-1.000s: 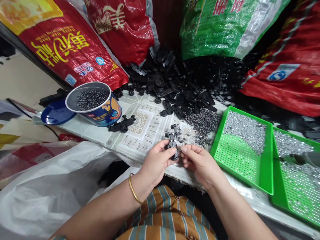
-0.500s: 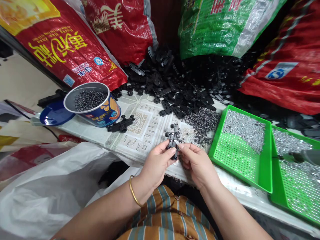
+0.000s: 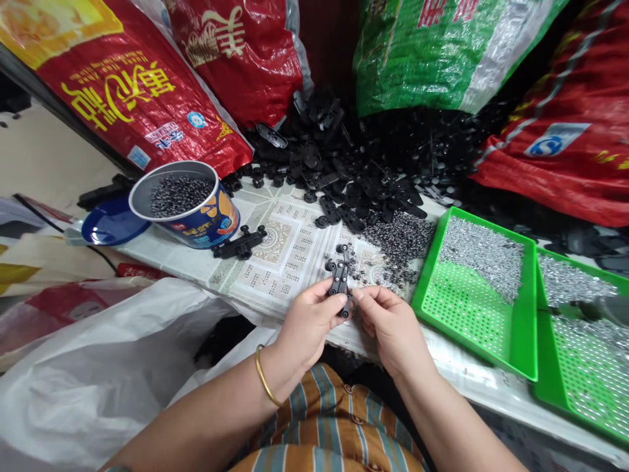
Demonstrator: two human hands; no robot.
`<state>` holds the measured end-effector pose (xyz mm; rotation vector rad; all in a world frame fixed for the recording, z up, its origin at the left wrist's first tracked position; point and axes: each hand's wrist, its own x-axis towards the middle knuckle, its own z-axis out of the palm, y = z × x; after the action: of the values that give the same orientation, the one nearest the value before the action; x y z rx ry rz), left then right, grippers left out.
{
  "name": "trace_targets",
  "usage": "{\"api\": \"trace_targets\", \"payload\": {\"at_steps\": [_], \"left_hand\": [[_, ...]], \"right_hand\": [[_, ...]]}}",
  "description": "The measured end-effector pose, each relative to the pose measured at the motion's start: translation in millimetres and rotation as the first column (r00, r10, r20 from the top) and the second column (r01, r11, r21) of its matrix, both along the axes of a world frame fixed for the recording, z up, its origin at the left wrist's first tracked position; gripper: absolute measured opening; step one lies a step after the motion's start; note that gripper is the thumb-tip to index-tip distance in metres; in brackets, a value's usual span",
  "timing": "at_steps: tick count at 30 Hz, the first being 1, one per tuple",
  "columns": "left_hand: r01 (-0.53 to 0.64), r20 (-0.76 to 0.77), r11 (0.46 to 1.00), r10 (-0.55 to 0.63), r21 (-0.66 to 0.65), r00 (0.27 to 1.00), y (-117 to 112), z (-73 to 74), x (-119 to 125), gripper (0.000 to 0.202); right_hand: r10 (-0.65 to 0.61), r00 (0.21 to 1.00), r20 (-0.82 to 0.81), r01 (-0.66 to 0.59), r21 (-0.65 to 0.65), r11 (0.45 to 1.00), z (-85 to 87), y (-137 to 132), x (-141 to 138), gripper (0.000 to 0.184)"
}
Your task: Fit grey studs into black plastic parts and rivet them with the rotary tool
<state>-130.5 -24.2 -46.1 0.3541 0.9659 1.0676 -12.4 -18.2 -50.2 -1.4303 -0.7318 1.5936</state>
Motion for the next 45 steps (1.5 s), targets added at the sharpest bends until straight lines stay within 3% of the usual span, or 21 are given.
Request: {"api": "trace_targets", "payload": {"at_steps": [10, 13, 15, 18, 20, 22, 23, 25, 27, 28, 29, 32, 36, 41, 45], "left_hand": [[-0.01, 0.075, 1.0, 0.011, -0.01, 0.997, -1, 3.5, -1, 0.015], [0.099, 0.264, 0.995, -0.086, -0.033, 0.961, -4, 6.0, -1, 0.015], [0.216, 0.411, 0.976, -0.185, -0.029, 0.893, -8, 6.7, 3, 0.016], [0.318, 0.454, 0.948, -0.288, 0.012, 0.843, -11, 5.5, 8, 0.02], [0.339, 0.284, 0.94, -0.331, 0.021, 0.9, -9, 4.3, 7, 0.024], [0.366, -0.07, 0.927, -0.361, 0.078, 0.93, 0, 4.7, -1, 0.023], [0.39, -0.288, 0.911, -0.341, 0.134, 0.895, 9, 5.9, -7, 0.023], [0.461, -0.666, 0.838, -0.169, 0.29, 0.726, 37, 10.6, -22, 0.024], [0.561, -0.877, 0.716, 0.153, 0.417, 0.456, 77, 16.7, -35, 0.027], [0.655, -0.918, 0.643, 0.265, 0.397, 0.296, 99, 19.3, -41, 0.031], [0.696, -0.925, 0.611, 0.288, 0.378, 0.249, 121, 21.3, -44, 0.031], [0.809, -0.947, 0.506, 0.265, 0.298, 0.183, 176, 22.0, -47, 0.024], [0.885, -0.967, 0.424, 0.233, 0.192, 0.098, 209, 15.7, -43, 0.017], [0.885, -0.969, 0.421, 0.219, 0.202, 0.117, 214, 17.1, -49, 0.013], [0.784, -0.945, 0.53, 0.223, 0.323, 0.239, 198, 24.4, -52, 0.008]], "right_hand": [[-0.011, 1.0, 0.021, 0.01, 0.041, 0.999, -3.0, -3, 5, 0.026], [-0.01, 0.998, -0.069, 0.012, 0.024, 1.0, 0.7, -1, 8, 0.026], [0.044, 0.977, -0.208, -0.056, -0.053, 0.997, 6.3, 1, 9, 0.032], [0.066, 0.925, -0.374, -0.13, -0.149, 0.98, 13.6, 6, 10, 0.033], [0.001, 0.916, -0.402, -0.073, -0.163, 0.984, 15.9, 10, 13, 0.033], [-0.058, 0.921, -0.386, 0.001, -0.145, 0.989, 16.7, 14, 18, 0.034], [-0.082, 0.927, -0.367, 0.033, -0.138, 0.99, 17.1, 16, 20, 0.034], [-0.124, 0.94, -0.318, 0.08, -0.148, 0.986, 18.4, 16, 22, 0.033], [-0.138, 0.952, -0.273, 0.093, -0.172, 0.981, 20.6, 15, 21, 0.033], [-0.128, 0.961, -0.247, 0.085, -0.178, 0.98, 21.9, 13, 20, 0.032], [-0.108, 0.97, -0.218, 0.07, -0.176, 0.982, 23.0, 11, 19, 0.033], [-0.04, 0.992, -0.12, 0.022, -0.147, 0.989, 24.5, 5, 18, 0.034], [0.007, 0.997, -0.076, -0.017, -0.124, 0.992, 22.2, -1, 25, 0.039], [0.017, 0.986, -0.167, -0.027, -0.063, 0.998, 21.1, -2, 32, 0.035], [0.011, 0.946, -0.325, -0.052, -0.118, 0.992, 21.3, 0, 35, 0.03]]}}
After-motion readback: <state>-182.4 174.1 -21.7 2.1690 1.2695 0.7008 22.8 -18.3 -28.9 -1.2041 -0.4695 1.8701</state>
